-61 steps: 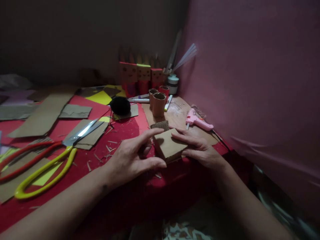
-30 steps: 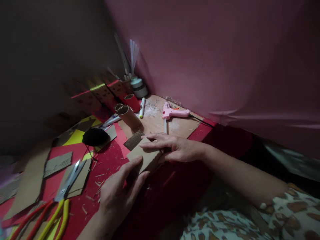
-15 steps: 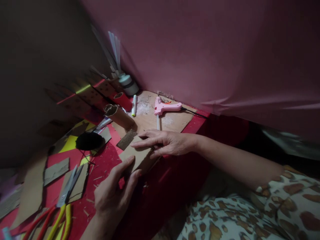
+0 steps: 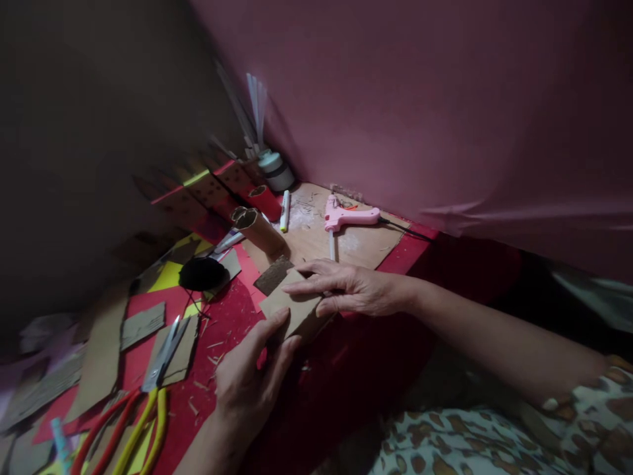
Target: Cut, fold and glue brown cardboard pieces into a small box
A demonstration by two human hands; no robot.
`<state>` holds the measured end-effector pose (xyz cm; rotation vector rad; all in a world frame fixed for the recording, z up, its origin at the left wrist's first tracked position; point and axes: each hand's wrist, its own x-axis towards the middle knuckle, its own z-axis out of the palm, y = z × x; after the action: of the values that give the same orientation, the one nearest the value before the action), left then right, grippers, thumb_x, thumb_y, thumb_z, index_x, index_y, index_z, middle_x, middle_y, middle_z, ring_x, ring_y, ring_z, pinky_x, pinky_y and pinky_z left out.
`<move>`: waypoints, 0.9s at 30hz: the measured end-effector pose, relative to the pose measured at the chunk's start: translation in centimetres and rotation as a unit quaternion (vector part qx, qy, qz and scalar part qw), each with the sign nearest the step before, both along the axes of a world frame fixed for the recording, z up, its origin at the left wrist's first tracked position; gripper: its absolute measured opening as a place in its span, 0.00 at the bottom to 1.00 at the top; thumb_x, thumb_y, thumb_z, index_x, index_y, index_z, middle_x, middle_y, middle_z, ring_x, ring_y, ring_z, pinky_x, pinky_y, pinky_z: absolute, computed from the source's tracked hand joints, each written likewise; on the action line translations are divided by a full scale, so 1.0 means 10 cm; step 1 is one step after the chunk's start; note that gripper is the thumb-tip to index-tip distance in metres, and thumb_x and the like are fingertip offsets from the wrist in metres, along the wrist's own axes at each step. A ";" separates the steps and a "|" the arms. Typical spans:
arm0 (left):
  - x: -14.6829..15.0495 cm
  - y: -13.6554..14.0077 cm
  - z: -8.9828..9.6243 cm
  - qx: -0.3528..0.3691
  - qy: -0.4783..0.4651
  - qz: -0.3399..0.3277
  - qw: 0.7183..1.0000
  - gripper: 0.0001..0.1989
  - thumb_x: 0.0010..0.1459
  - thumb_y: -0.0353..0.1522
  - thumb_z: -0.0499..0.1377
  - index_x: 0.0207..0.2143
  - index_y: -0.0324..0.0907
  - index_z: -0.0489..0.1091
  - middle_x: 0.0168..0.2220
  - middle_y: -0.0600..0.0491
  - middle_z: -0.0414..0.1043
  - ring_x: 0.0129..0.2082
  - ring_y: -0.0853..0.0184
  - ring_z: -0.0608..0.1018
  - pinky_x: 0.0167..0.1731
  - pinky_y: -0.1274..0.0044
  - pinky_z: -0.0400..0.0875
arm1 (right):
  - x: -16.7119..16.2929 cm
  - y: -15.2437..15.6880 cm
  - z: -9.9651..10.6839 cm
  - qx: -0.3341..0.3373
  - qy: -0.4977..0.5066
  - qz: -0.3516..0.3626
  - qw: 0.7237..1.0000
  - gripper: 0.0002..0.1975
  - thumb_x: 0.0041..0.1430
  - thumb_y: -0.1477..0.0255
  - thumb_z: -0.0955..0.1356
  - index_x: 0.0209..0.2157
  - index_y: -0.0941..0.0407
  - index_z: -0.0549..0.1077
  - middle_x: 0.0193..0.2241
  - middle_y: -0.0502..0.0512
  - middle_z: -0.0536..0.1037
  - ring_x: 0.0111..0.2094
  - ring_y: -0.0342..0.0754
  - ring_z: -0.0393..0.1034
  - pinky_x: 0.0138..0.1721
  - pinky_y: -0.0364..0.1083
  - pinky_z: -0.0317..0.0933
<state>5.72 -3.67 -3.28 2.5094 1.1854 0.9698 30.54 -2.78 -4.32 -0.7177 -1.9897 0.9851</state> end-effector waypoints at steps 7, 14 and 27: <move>-0.07 0.03 0.09 -0.040 -0.070 -0.042 0.996 0.16 0.63 0.37 0.57 0.53 0.48 0.68 0.33 0.56 0.75 0.30 0.69 0.77 0.33 0.78 0.71 | -0.02 -0.05 0.02 -0.036 -0.002 -0.021 0.999 0.20 0.67 0.67 0.64 0.59 0.53 0.69 0.65 0.64 0.59 0.68 0.52 0.47 0.66 0.58 0.42; 0.15 0.43 0.41 -0.278 -0.197 0.143 0.929 0.27 0.53 0.45 0.63 0.51 0.40 0.68 0.41 0.50 0.74 0.31 0.67 0.75 0.28 0.77 0.70 | -0.02 -0.10 0.06 -0.069 -0.005 -0.022 0.997 0.20 0.67 0.66 0.65 0.59 0.51 0.69 0.65 0.62 0.58 0.69 0.53 0.45 0.66 0.59 0.42; 0.25 0.43 0.36 -0.363 -0.235 0.082 0.898 0.14 0.52 0.43 0.64 0.32 0.42 0.78 0.31 0.53 0.79 0.31 0.65 0.76 0.32 0.79 0.69 | -0.02 -0.13 0.11 -0.075 -0.011 -0.020 0.997 0.19 0.66 0.65 0.65 0.58 0.49 0.70 0.64 0.59 0.59 0.67 0.52 0.48 0.65 0.55 0.46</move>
<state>8.18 0.63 0.27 1.5115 1.2889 0.8760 30.38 -4.12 -3.25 -0.8494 -1.9274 1.1160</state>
